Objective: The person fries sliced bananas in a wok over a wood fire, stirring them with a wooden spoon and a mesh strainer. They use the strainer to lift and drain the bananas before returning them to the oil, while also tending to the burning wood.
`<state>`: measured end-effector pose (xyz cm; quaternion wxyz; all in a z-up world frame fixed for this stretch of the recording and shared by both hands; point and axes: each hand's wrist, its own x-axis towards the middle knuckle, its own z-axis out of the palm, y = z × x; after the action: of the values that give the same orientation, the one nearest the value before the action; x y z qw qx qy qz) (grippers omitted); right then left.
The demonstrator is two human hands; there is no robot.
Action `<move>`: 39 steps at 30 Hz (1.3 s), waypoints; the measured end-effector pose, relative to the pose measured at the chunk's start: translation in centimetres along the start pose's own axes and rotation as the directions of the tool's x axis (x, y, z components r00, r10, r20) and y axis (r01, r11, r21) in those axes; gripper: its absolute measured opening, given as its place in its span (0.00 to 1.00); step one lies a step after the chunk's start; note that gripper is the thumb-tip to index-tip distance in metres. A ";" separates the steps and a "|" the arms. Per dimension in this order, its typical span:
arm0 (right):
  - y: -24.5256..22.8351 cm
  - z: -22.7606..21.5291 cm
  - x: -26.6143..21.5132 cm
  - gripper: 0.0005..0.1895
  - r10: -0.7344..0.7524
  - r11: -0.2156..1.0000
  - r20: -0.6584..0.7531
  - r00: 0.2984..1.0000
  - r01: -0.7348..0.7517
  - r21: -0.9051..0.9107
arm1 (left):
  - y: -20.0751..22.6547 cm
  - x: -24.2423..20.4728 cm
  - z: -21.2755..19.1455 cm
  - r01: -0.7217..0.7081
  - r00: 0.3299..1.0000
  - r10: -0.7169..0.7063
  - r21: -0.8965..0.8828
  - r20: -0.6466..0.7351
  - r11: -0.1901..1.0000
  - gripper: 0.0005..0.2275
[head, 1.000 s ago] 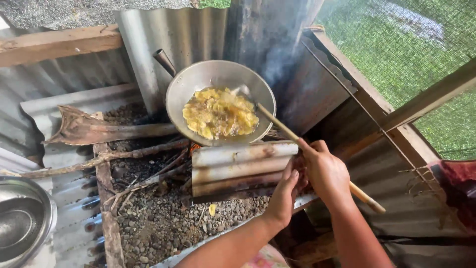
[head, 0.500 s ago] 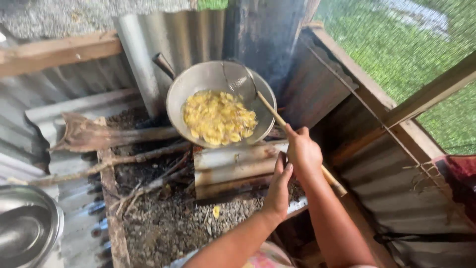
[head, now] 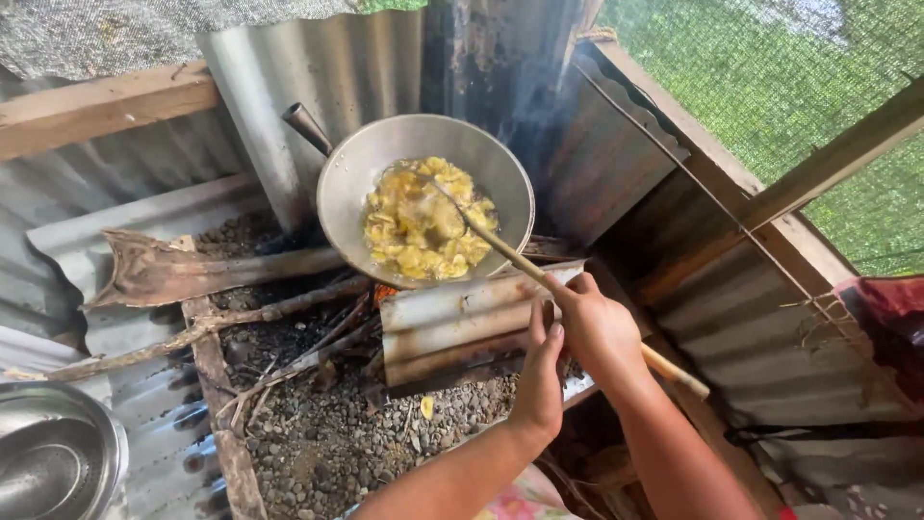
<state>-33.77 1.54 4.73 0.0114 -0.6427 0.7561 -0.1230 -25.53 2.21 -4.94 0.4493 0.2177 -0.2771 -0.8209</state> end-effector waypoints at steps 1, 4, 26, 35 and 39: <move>-0.1 0.0 -0.1 0.31 -0.025 0.999 -0.027 0.999 0.024 -0.046 | -0.1 -0.2 0.1 0.003 1.000 -0.003 -0.003 0.005 1.000 0.35; 1.1 -1.3 -1.6 0.28 -0.006 0.999 0.020 1.000 0.006 0.038 | 0.1 -0.4 0.2 -0.017 0.998 0.019 -0.034 0.055 0.999 0.35; 3.5 4.1 4.5 0.20 0.080 0.990 -0.169 0.982 -0.059 0.124 | -0.2 1.6 0.0 -0.030 0.999 0.035 0.129 -0.033 0.991 0.33; 0.5 2.8 4.0 0.20 0.047 0.975 -0.069 0.997 -0.030 0.220 | 1.2 1.2 0.2 -0.067 0.997 0.068 0.033 -0.020 0.997 0.34; 0.7 -0.3 0.7 0.25 -0.058 0.971 -0.050 0.997 0.068 0.229 | 0.5 0.9 0.2 -0.052 0.998 0.051 -0.052 -0.025 0.997 0.32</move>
<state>-34.66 1.02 4.94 0.0658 -0.6581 0.7158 -0.2239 -25.74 1.29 -4.56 0.4793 0.2082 -0.2555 -0.8134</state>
